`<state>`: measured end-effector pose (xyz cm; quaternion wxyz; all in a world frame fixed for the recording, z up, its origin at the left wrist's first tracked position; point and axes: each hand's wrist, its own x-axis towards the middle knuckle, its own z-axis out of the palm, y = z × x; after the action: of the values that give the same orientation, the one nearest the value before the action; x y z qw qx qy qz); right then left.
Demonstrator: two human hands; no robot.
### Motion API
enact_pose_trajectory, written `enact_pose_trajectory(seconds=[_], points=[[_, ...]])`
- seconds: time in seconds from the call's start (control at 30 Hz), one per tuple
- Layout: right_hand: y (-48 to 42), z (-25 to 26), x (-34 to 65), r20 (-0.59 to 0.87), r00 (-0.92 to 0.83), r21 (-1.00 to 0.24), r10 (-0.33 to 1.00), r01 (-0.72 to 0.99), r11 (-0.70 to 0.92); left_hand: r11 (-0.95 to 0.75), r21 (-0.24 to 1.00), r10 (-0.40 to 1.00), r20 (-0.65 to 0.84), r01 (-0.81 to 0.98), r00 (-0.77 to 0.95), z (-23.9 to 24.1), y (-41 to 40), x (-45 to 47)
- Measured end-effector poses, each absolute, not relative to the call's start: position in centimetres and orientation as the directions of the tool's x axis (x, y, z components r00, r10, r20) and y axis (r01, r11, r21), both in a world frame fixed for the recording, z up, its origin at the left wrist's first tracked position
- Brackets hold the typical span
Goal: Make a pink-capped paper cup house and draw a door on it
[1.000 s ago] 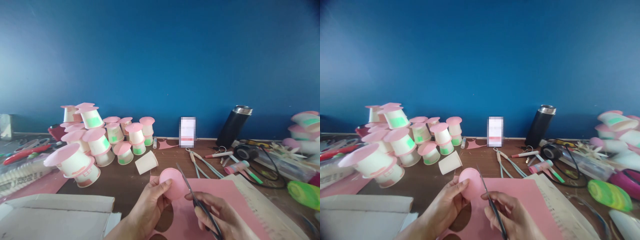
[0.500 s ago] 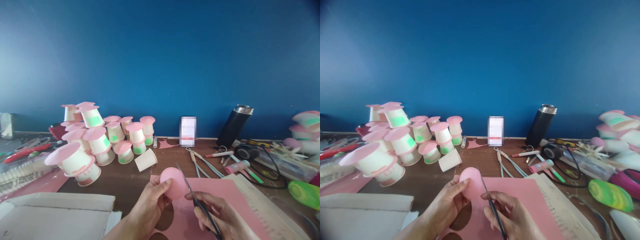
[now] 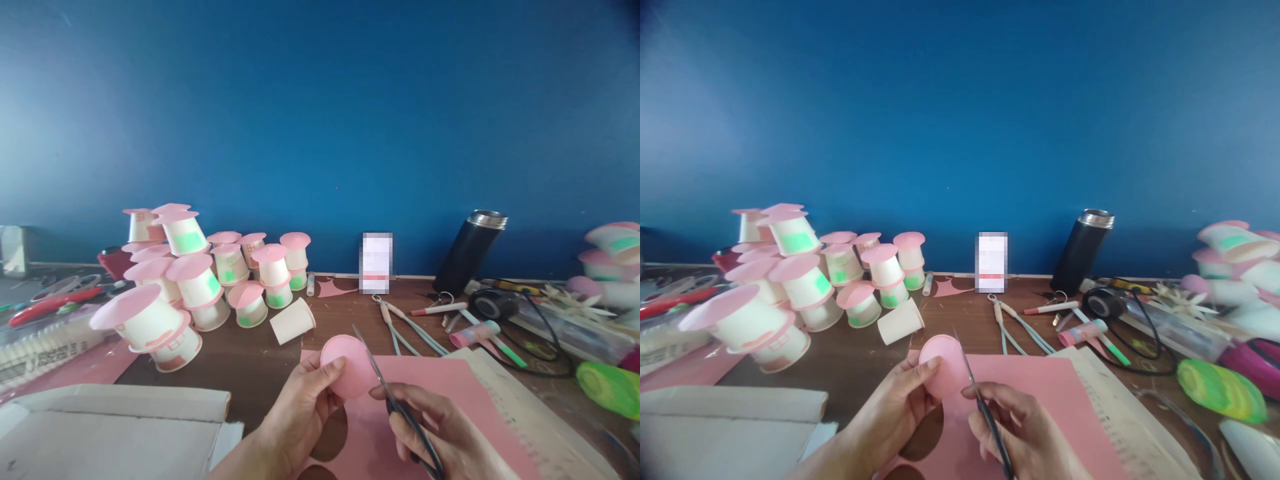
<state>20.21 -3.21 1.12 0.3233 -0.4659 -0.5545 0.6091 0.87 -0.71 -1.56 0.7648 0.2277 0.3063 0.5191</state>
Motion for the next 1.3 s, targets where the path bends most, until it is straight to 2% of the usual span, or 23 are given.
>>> enact_pose_trajectory(seconds=[0.53,0.8,1.3], points=[[-3.2,1.1,20.3,-0.216,-0.376,-0.975,0.901,0.130,-0.179,0.354,0.678,0.933,-0.215,-0.644,0.287,-1.8,-0.7,0.8],[-3.0,-0.1,20.6,-0.151,-0.415,-0.988,0.897,0.048,-0.145,0.357,0.672,0.934,-0.247,-0.649,0.258,-1.4,-0.7,0.9],[-2.9,0.2,20.4,-0.176,-0.393,-0.984,0.903,0.062,-0.165,0.355,0.664,0.934,-0.227,-0.658,0.276,-1.9,-0.5,0.8]])
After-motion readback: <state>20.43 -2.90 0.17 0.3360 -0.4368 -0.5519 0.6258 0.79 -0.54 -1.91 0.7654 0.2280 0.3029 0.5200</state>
